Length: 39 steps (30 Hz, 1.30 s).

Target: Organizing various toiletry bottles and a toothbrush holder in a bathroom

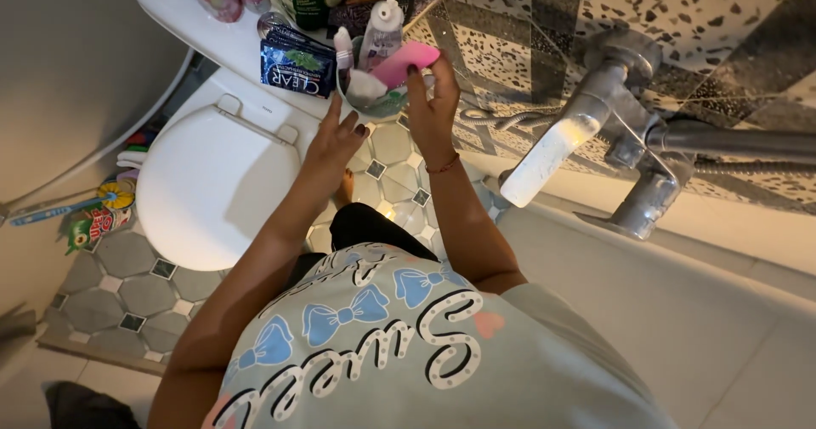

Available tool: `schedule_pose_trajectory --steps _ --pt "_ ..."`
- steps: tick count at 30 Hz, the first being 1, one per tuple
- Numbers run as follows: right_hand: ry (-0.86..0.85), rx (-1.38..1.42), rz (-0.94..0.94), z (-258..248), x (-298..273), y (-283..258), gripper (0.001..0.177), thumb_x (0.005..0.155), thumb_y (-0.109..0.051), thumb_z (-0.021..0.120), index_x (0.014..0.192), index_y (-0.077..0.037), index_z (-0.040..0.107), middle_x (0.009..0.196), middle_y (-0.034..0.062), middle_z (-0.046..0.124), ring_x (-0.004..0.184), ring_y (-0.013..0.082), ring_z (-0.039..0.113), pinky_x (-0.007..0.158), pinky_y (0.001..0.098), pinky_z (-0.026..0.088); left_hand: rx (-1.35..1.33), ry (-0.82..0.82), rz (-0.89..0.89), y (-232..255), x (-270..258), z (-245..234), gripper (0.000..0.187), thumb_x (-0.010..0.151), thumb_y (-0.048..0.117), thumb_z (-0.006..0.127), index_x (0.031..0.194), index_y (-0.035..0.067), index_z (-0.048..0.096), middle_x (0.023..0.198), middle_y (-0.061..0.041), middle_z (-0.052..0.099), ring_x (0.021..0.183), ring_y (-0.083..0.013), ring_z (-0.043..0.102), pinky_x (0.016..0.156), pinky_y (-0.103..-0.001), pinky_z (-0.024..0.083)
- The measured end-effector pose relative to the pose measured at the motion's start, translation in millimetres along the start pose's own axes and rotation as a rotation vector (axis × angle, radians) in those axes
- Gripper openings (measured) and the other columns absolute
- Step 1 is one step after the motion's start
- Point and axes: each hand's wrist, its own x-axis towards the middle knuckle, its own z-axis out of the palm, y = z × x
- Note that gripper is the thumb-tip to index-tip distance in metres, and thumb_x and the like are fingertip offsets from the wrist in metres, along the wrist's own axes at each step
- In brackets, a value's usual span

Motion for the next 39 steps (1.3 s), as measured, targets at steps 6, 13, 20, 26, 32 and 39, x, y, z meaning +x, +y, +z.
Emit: schedule_pose_trajectory --steps 6,13,20,26,32,39 --pt "0.152 -0.078 0.147 1.4 -5.5 8.3 0.047 0.098 -0.014 0.063 0.143 -0.012 0.049 0.123 0.0107 0.061 0.114 0.0233 0.056 0.092 0.0390 0.055 0.020 0.009 0.014 -7.0 0.1 -6.0 0.080 0.101 0.019 0.058 0.163 0.018 0.009 0.167 -0.019 0.028 0.158 -0.0264 0.023 0.123 -0.040 0.033" --pt "0.189 -0.224 -0.010 7.7 -32.4 1.8 0.078 0.108 -0.031 0.058 0.166 -0.012 0.009 0.173 0.0130 0.019 0.162 0.0328 0.026 0.137 0.0539 0.025 0.079 0.087 -0.169 14.4 -15.2 1.6 0.083 0.097 0.030 0.057 0.164 0.022 0.009 0.168 -0.016 0.029 0.153 -0.0236 0.036 0.121 -0.037 0.030" --pt "0.045 -0.374 -0.494 40.4 -86.0 10.4 0.079 0.098 -0.036 0.066 0.157 -0.005 0.024 0.166 0.0273 0.011 0.156 0.0480 0.010 0.126 0.0584 0.017 0.133 0.133 -0.035 -7.2 -28.8 -11.3 0.071 0.108 0.034 0.051 0.165 0.011 0.017 0.161 -0.022 0.039 0.138 -0.0323 0.055 0.106 -0.043 0.045" --pt "-0.183 -0.361 -0.504 66.2 -115.9 -19.6 0.057 0.101 -0.040 0.057 0.148 -0.009 0.048 0.159 0.0217 0.037 0.149 0.0416 0.035 0.121 0.0539 0.022 0.110 0.319 -0.042 -15.4 -49.2 -25.2 0.066 0.105 0.047 0.047 0.160 0.014 0.033 0.153 -0.020 0.053 0.126 -0.0387 0.065 0.093 -0.044 0.050" --pt "-0.242 -0.328 -0.511 59.8 -107.1 13.2 0.042 0.098 -0.037 0.061 0.130 -0.011 0.065 0.135 0.0122 0.060 0.125 0.0311 0.061 0.104 0.0451 0.042 0.046 0.471 0.052 -49.5 -75.6 -62.6 0.057 0.109 0.036 0.049 0.157 0.005 0.039 0.146 -0.021 0.057 0.123 -0.0355 0.064 0.102 -0.047 0.049" --pt "-0.183 -0.497 -0.425 24.8 -79.4 57.6 0.034 0.099 -0.009 0.058 0.132 -0.005 0.062 0.122 0.0149 0.058 0.108 0.0300 0.064 0.090 0.0398 0.053 0.013 0.511 0.016 -59.1 -96.4 -64.9 0.057 0.110 0.030 0.046 0.158 0.001 0.034 0.147 -0.023 0.054 0.125 -0.0370 0.062 0.107 -0.048 0.044"
